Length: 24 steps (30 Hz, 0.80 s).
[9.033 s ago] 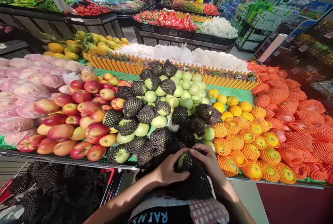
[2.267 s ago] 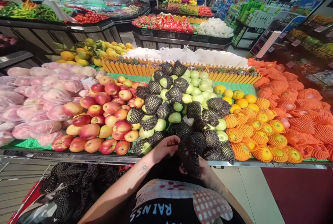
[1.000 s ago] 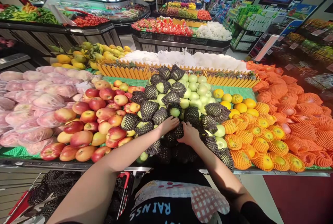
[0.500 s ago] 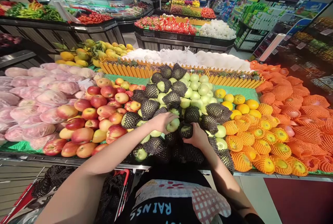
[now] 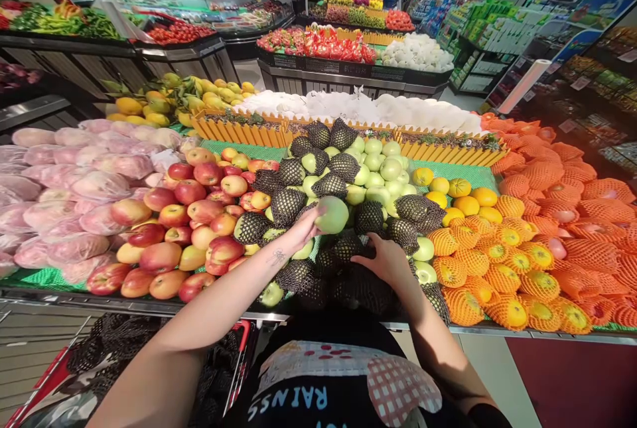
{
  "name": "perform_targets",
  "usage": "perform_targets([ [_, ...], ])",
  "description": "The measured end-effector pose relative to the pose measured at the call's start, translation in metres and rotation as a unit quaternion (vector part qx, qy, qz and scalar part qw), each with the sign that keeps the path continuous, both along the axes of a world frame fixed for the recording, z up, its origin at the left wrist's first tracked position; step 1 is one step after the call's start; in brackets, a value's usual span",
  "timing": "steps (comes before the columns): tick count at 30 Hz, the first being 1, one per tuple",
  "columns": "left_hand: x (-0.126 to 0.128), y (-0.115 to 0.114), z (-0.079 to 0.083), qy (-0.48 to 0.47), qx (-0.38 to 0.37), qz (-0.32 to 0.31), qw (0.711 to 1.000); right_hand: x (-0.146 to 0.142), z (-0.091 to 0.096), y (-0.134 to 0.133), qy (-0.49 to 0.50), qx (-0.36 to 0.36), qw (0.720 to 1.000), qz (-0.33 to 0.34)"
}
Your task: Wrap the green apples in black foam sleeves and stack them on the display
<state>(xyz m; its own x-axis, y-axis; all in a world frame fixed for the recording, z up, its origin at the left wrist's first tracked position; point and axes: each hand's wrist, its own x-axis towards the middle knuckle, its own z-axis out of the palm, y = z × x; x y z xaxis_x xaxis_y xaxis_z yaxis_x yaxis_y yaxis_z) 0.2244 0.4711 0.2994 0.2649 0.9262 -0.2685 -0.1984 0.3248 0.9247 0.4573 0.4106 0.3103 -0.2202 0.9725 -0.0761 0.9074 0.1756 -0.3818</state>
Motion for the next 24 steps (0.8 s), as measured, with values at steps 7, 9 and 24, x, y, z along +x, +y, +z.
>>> perform_targets([
  [7, 0.02, -0.056, 0.01, -0.276, -0.134, -0.006, 0.952, 0.027, 0.03, -0.026, 0.145, 0.09, 0.983, -0.071],
  [9, 0.024, -0.069, 0.008, -0.328, -0.159, -0.02, 0.931, 0.031, 0.021, -0.035, 0.182, 0.124, 0.969, -0.115],
  [24, 0.025, -0.104, 0.01, -0.263, -0.203, 0.106, 0.937, 0.036, -0.018, -0.08, 0.513, -0.049, 0.842, -0.161],
])
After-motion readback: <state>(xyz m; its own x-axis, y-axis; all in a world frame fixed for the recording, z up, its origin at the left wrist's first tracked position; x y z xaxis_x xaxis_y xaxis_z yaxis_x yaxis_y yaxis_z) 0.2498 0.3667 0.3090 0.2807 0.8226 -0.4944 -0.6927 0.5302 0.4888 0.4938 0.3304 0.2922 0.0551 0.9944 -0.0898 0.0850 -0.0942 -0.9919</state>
